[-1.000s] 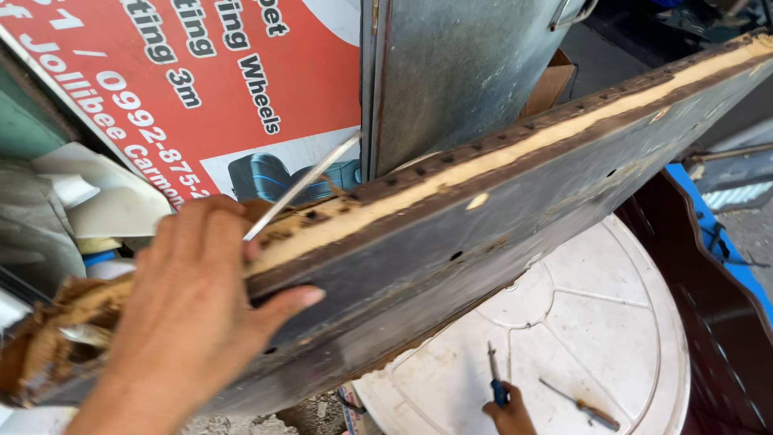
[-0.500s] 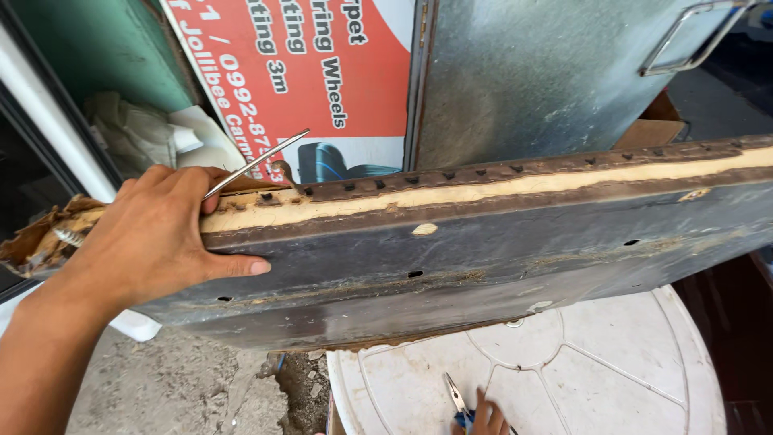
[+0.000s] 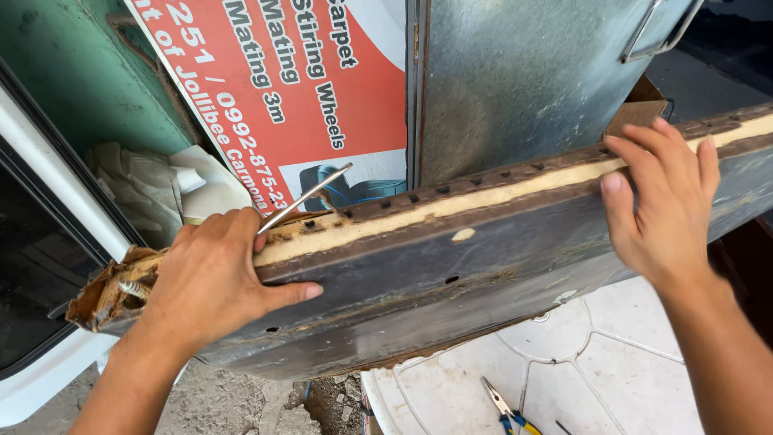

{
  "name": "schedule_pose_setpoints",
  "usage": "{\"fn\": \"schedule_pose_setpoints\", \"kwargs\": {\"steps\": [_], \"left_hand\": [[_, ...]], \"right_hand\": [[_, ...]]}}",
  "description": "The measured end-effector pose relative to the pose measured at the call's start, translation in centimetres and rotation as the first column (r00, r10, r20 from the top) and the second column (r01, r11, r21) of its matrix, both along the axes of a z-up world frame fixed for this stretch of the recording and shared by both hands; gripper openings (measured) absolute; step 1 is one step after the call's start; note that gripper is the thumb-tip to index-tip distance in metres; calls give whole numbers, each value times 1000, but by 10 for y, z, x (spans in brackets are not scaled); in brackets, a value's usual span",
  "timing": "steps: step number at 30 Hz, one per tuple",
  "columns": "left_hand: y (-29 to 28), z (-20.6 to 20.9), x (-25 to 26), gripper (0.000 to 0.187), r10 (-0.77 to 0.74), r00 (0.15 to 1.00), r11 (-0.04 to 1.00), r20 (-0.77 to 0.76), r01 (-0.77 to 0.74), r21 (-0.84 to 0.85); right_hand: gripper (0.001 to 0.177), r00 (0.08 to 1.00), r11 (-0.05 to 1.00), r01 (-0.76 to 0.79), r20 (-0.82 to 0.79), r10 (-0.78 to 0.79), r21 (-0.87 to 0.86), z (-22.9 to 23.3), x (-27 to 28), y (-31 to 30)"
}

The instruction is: The person uses a metal rod and pliers to scrape and remove material from a long, dark wooden beam resting on a white plastic lid. The person repeatedly scrapes along the beam's surface and uses pliers to pull out loosened pieces.

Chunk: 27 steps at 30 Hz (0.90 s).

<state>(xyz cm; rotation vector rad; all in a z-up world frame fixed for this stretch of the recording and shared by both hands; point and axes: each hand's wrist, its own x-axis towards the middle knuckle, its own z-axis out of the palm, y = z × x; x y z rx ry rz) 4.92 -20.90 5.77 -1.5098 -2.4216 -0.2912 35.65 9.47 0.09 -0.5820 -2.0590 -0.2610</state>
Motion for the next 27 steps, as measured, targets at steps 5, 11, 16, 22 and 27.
{"fn": "schedule_pose_setpoints", "kwargs": {"steps": [5, 11, 16, 22, 27], "left_hand": [[-11, -4, 14, 80, -28, 1000, 998, -10, 29, 64], [-37, -15, 70, 83, 107, 994, 993, -30, -105, 56], [-69, -27, 137, 88, 198, 980, 976, 21, -199, 89], [-70, -26, 160, 85, 127, 988, 980, -93, -110, 165], [-57, -18, 153, 85, 209, 978, 975, 25, -210, 65]], "right_hand": [[35, 998, 999, -36, 52, 36, -3, 2, 2, 18], [41, 977, 975, -213, 8, 213, 66, -39, 45, 65], [49, 882, 875, -471, -77, 464, -116, -78, 72, 96], [41, 845, 805, -529, -76, 530, -269, -85, 86, 99], [37, 918, 816, -382, -77, 389, -435, -33, 67, 34]]}}
